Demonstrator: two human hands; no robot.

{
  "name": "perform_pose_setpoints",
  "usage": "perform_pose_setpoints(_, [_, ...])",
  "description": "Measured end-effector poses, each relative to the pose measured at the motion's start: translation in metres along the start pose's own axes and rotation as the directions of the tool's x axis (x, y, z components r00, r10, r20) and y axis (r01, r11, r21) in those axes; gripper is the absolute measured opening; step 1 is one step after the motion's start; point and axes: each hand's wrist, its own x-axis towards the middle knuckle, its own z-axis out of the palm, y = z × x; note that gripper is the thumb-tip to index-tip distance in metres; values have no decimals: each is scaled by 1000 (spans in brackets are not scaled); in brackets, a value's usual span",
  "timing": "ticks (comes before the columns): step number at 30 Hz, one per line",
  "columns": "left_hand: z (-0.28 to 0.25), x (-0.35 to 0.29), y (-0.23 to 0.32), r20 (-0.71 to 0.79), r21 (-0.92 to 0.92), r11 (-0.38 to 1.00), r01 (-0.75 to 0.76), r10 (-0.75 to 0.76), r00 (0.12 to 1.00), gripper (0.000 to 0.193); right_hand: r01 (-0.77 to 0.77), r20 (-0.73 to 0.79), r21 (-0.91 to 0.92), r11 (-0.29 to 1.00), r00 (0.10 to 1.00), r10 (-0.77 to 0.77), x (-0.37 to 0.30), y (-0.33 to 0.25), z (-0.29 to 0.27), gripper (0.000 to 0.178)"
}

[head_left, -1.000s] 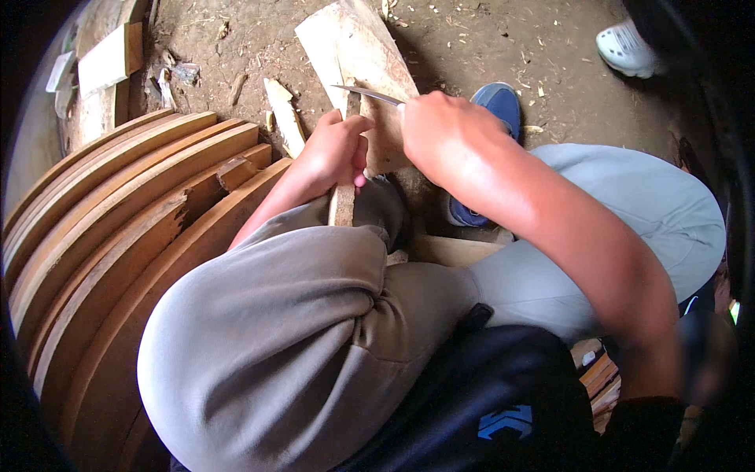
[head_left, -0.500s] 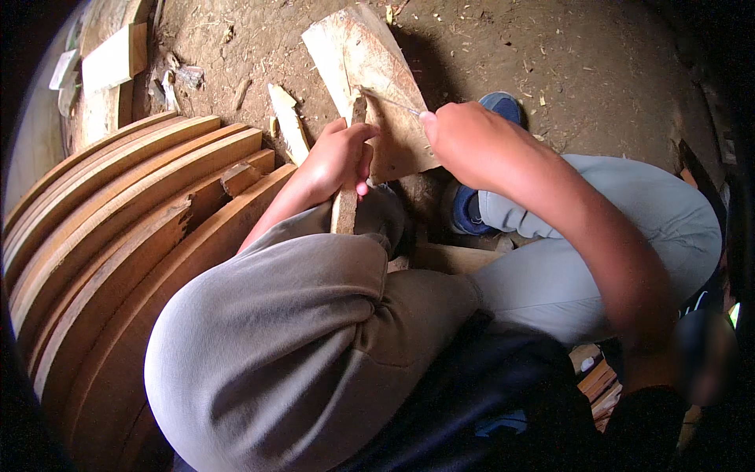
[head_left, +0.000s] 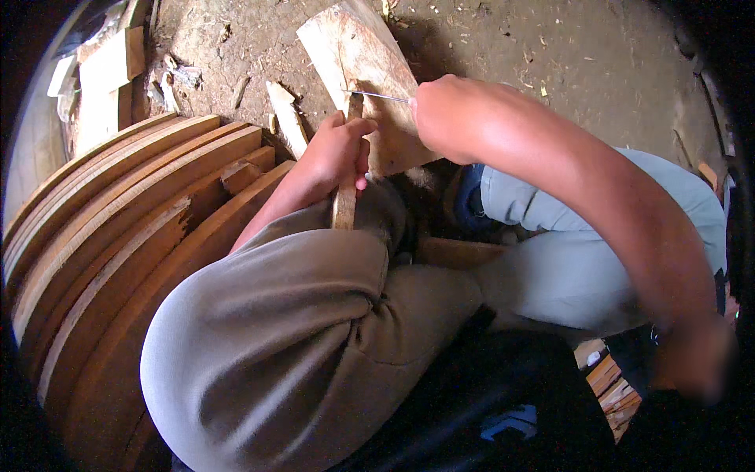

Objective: The person sits on the floor and uses a knife to carve a small wooden piece, repeatedly shaving off thin strips. The person holds the wood with the left hand and the knife with the right hand, working on the same piece throughout the clip.

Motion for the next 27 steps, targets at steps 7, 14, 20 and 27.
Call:
perform_pose_setpoints(7, [0, 0, 0, -49, 70, 997, 29, -25, 998, 19, -121, 8, 87, 989, 993, 121, 2, -11, 13, 27])
perform_pose_setpoints(14, [4, -2, 1, -53, 90, 996, -27, 32, 998, 20, -112, -109, 267, 957, 983, 145, -7, -11, 37, 25])
perform_pose_setpoints(20, [1, 3, -3, 2, 56, 998, -39, 39, 999, 20, -110, -306, 178, 978, 938, 161, 6, -3, 59, 27])
perform_pose_setpoints(27, [-3, -5, -2, 25, -9, 999, -42, 42, 999, 19, 8, -131, 233, 973, 991, 23, 1, 27, 24, 46])
